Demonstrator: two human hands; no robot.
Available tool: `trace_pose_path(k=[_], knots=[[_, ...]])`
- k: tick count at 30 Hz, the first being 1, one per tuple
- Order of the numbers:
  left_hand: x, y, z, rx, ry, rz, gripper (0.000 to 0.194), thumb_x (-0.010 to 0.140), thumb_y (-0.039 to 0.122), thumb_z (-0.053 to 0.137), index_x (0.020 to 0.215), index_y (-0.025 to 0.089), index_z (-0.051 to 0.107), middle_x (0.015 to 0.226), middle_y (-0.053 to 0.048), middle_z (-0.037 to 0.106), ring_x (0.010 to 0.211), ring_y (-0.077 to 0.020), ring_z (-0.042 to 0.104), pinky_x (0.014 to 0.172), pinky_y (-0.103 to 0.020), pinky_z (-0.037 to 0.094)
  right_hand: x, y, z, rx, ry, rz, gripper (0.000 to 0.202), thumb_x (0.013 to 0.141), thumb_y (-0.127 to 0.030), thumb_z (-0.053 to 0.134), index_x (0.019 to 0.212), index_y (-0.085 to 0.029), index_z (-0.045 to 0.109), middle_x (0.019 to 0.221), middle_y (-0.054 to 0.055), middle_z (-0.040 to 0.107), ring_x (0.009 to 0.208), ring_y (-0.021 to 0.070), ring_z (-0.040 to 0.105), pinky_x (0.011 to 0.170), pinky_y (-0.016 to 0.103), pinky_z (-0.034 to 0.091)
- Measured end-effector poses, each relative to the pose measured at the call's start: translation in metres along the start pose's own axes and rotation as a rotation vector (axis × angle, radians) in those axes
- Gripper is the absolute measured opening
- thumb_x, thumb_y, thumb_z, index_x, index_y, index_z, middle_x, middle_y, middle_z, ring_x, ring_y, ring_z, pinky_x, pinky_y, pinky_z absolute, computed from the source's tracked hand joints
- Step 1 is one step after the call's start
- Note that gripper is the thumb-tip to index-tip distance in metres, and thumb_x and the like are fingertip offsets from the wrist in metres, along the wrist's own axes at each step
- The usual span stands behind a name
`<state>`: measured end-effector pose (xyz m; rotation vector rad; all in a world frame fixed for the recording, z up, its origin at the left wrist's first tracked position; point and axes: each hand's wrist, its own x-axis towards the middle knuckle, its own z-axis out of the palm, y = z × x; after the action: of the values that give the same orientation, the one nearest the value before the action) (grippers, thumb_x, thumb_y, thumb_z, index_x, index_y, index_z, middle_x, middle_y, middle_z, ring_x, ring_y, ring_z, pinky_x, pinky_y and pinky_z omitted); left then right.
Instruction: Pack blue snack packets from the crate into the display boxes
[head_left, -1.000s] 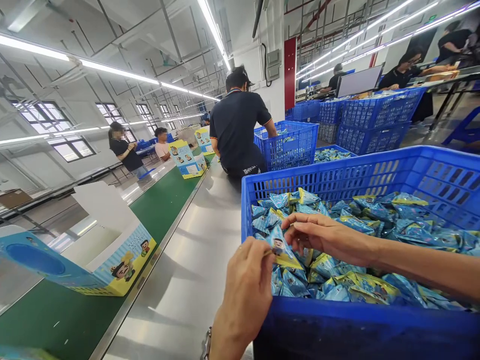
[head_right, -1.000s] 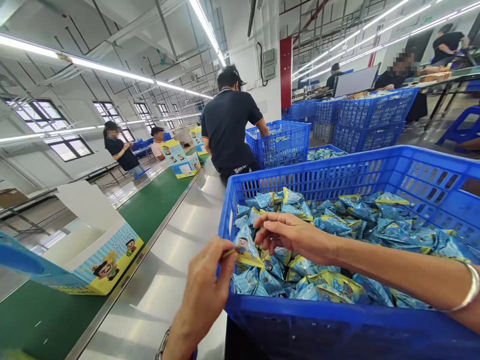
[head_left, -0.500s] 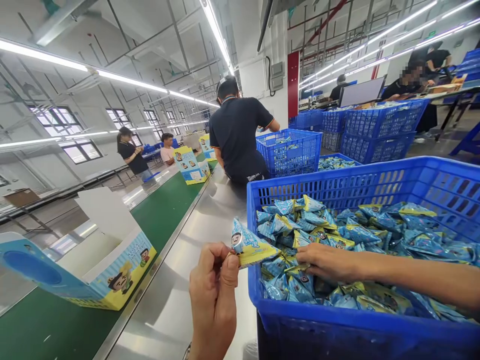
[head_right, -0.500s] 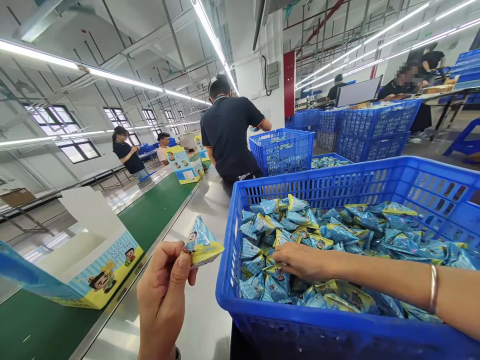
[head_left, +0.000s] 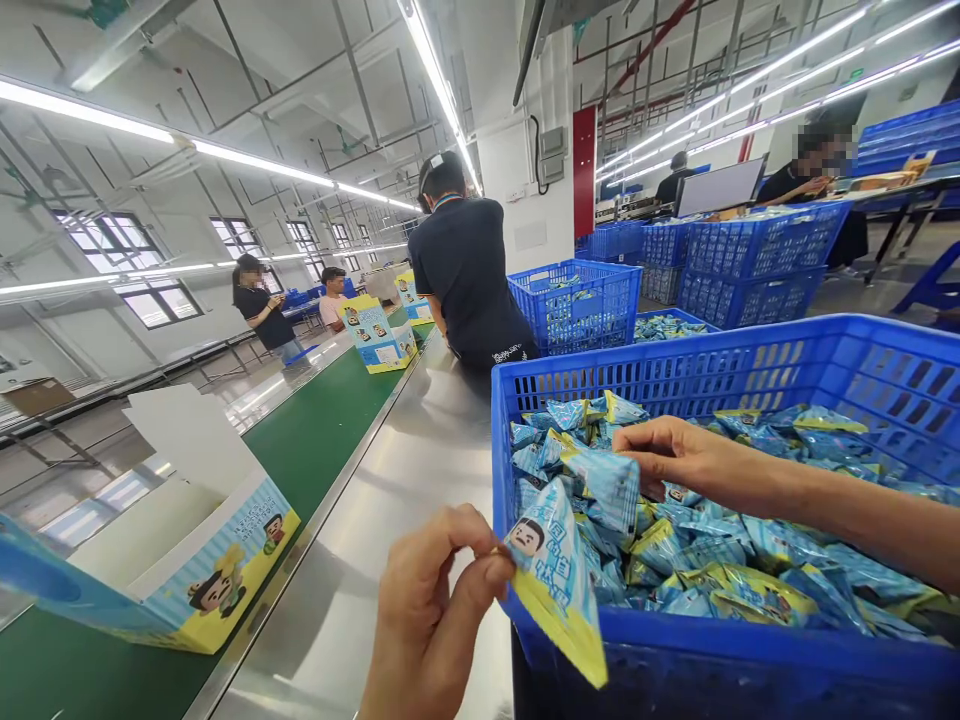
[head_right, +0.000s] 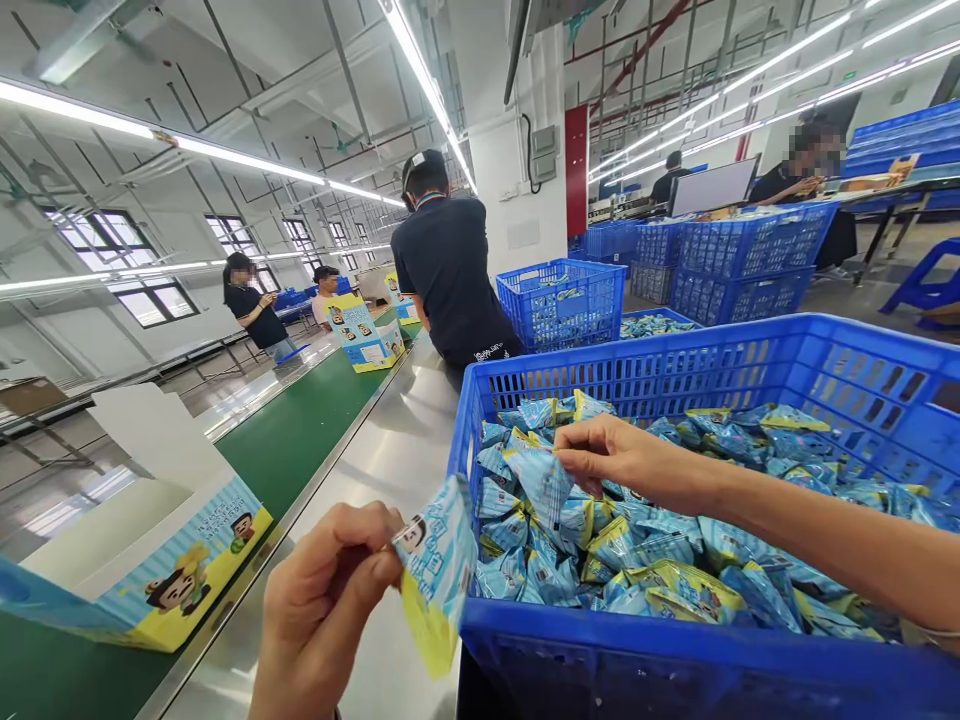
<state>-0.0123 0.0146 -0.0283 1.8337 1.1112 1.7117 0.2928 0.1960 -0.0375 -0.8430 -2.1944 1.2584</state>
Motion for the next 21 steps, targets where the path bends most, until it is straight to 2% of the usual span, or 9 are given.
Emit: trace_pose_path(k=[2, 6, 10, 12, 14, 17, 18, 21], knots=[[-0.003, -0.001, -0.001, 0.031, 0.01, -0.035, 0.028, 0.115, 0.04, 0.07, 0.092, 0.023, 0.069, 0.078, 0.002, 0.06, 0.072, -0.0144, 0.056, 0.07, -0.025, 0.046, 0.001, -0.001, 0.004, -0.033, -0.014, -0.01, 0.074, 0.092, -0.092, 0.074, 0.074, -0.022, 0.059, 0.066, -0.003, 0.047, 0.062, 0.015, 0.041, 0.06, 0.03, 0.033], [-0.003, -0.004, -0.003, -0.047, -0.026, -0.102, 0.031, 0.114, 0.043, 0.07, 0.091, 0.022, 0.068, 0.078, 0.001, 0.062, 0.074, -0.016, 0.059, 0.069, -0.026, 0.047, 0.001, -0.009, 0.011, -0.052, -0.036, -0.024, 0.075, 0.094, -0.093, 0.071, 0.073, -0.022, 0.059, 0.067, -0.003, 0.045, 0.063, 0.0154, 0.041, 0.06, 0.03, 0.033], [0.005, -0.009, 0.003, 0.028, 0.048, -0.119, 0.025, 0.116, 0.033, 0.067, 0.093, 0.023, 0.068, 0.079, 0.002, 0.062, 0.076, -0.015, 0.059, 0.073, -0.025, 0.049, -0.002, -0.016, 0.017, -0.055, -0.065, -0.038, 0.077, 0.095, -0.095, 0.068, 0.073, -0.022, 0.059, 0.067, -0.003, 0.045, 0.063, 0.0147, 0.038, 0.058, 0.03, 0.031], [0.01, -0.01, 0.007, 0.009, 0.09, -0.121, 0.024, 0.116, 0.03, 0.065, 0.093, 0.023, 0.067, 0.087, 0.001, 0.061, 0.081, -0.0147, 0.06, 0.077, -0.024, 0.052, -0.005, -0.018, 0.02, 0.008, -0.088, -0.04, 0.075, 0.098, -0.092, 0.068, 0.074, -0.022, 0.06, 0.068, -0.003, 0.048, 0.065, 0.0151, 0.042, 0.06, 0.03, 0.036], [0.014, -0.01, 0.011, -0.001, 0.113, -0.101, 0.023, 0.116, 0.029, 0.063, 0.094, 0.023, 0.066, 0.105, -0.002, 0.062, 0.095, -0.0154, 0.063, 0.084, -0.023, 0.056, -0.006, -0.02, 0.023, 0.069, -0.104, -0.054, 0.071, 0.099, -0.088, 0.069, 0.076, -0.021, 0.063, 0.069, -0.002, 0.051, 0.065, 0.0154, 0.046, 0.062, 0.03, 0.04], [0.017, -0.01, 0.014, -0.083, 0.0, -0.138, 0.022, 0.117, 0.032, 0.062, 0.097, 0.022, 0.064, 0.129, -0.009, 0.065, 0.129, -0.0226, 0.065, 0.091, -0.026, 0.061, -0.009, -0.021, 0.028, 0.156, -0.089, -0.051, 0.067, 0.098, -0.084, 0.076, 0.079, -0.022, 0.066, 0.07, 0.0, 0.058, 0.065, 0.0164, 0.053, 0.064, 0.031, 0.044], [0.017, -0.009, 0.015, -0.114, -0.054, -0.157, 0.023, 0.117, 0.033, 0.062, 0.097, 0.022, 0.063, 0.133, -0.01, 0.066, 0.134, -0.0247, 0.065, 0.09, -0.026, 0.062, -0.01, -0.022, 0.03, 0.177, -0.071, -0.047, 0.065, 0.098, -0.083, 0.078, 0.079, -0.022, 0.067, 0.069, 0.0, 0.06, 0.065, 0.0166, 0.054, 0.065, 0.031, 0.045], [0.012, -0.008, 0.021, -0.12, -0.151, -0.198, 0.026, 0.118, 0.037, 0.06, 0.097, 0.023, 0.06, 0.137, -0.012, 0.069, 0.122, -0.0241, 0.072, 0.081, -0.026, 0.063, -0.013, -0.025, 0.035, 0.227, -0.032, -0.036, 0.062, 0.097, -0.08, 0.081, 0.079, -0.021, 0.071, 0.068, 0.0, 0.064, 0.064, 0.0165, 0.056, 0.067, 0.032, 0.046]])
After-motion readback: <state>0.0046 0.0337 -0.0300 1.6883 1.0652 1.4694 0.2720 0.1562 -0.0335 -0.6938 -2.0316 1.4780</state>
